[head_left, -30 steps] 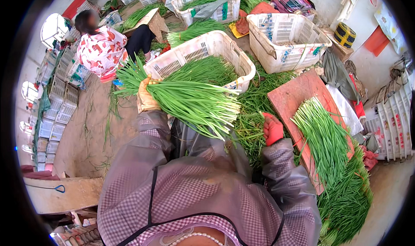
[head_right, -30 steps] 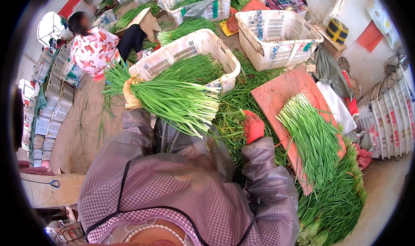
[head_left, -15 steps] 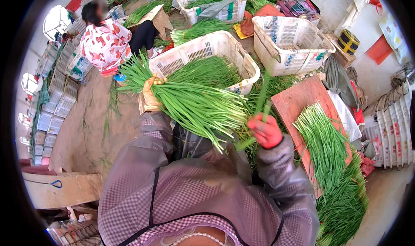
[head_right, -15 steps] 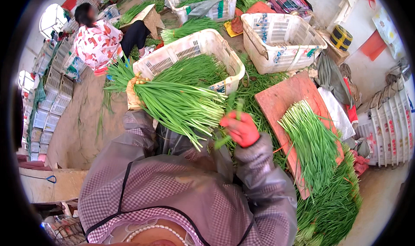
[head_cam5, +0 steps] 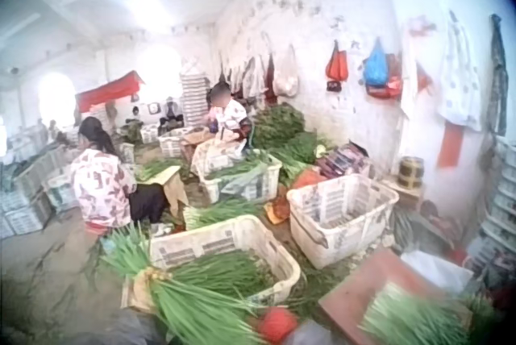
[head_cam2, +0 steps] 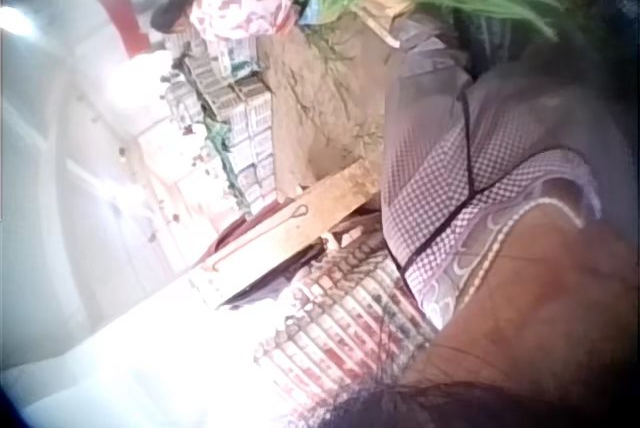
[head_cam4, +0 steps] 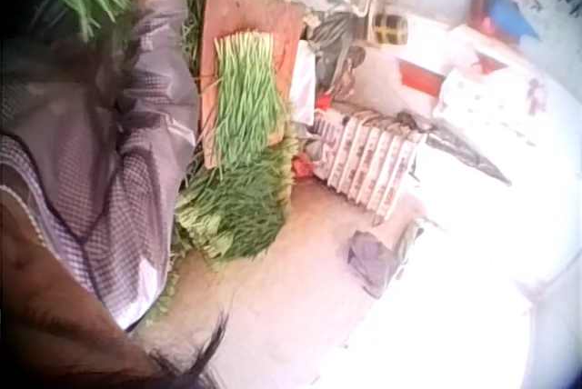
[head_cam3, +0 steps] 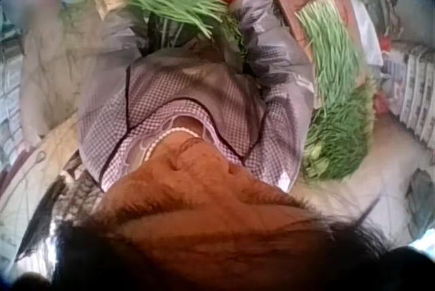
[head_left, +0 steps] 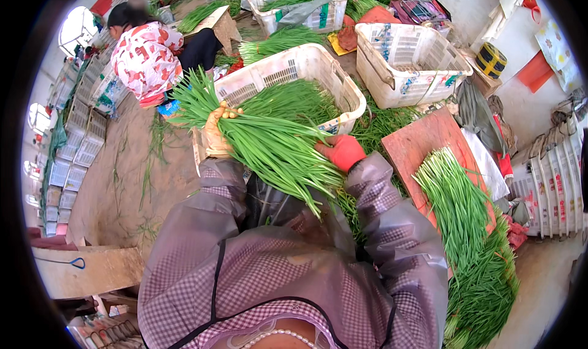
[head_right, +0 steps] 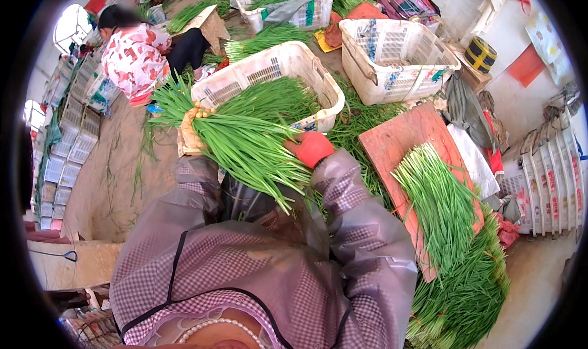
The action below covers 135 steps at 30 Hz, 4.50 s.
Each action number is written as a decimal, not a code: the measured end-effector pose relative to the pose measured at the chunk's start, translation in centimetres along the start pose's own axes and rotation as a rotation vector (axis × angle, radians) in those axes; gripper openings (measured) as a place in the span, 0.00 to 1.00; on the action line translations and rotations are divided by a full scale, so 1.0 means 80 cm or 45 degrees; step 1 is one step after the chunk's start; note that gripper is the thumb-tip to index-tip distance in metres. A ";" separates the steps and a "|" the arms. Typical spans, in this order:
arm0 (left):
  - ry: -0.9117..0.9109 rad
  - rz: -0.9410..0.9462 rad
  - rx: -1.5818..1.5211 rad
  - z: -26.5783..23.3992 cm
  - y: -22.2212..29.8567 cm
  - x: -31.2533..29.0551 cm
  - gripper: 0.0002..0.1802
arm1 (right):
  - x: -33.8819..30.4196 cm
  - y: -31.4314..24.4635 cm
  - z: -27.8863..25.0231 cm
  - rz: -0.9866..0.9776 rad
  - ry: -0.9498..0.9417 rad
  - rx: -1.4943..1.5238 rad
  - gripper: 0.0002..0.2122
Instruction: The person bundles bunches of chives together, wraps them with red tape, and trims the root ends using a small knife before placing them into a plastic crate.
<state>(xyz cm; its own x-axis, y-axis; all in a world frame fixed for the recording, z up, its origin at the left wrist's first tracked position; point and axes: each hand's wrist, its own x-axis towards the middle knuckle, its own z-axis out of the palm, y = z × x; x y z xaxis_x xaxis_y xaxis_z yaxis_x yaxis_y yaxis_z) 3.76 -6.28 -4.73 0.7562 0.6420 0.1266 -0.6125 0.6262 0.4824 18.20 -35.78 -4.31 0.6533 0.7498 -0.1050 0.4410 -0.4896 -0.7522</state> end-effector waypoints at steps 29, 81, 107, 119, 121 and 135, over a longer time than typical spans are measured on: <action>0.429 -0.074 0.024 -0.022 0.001 0.002 0.04 | -0.102 -0.019 -0.017 -0.638 0.504 -0.183 0.18; 0.652 0.014 0.222 -0.131 0.004 -0.002 0.06 | -0.089 0.053 0.067 0.171 0.094 0.941 0.11; 0.626 -0.001 0.088 -0.177 -0.007 -0.001 0.05 | -0.140 0.159 0.060 0.169 -0.172 0.311 0.32; 0.052 -0.323 -0.172 -0.125 0.046 0.002 0.07 | -0.143 0.212 0.060 0.132 -0.086 0.348 0.11; -0.018 -0.438 -0.356 -0.105 0.062 -0.018 0.12 | -0.136 0.156 0.049 0.583 -0.126 0.676 0.15; 0.057 -0.251 -0.316 -0.123 0.076 -0.023 0.08 | -0.156 0.009 0.011 0.405 0.064 1.033 0.12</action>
<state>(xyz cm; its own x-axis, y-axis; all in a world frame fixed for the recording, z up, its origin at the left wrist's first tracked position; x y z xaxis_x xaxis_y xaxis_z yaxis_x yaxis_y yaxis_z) -3.61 0.74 -10.58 0.8582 0.5132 0.0106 -0.4970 0.8257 0.2670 9.81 -45.10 -4.09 0.7057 0.6017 -0.3741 -0.3286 -0.1899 -0.9252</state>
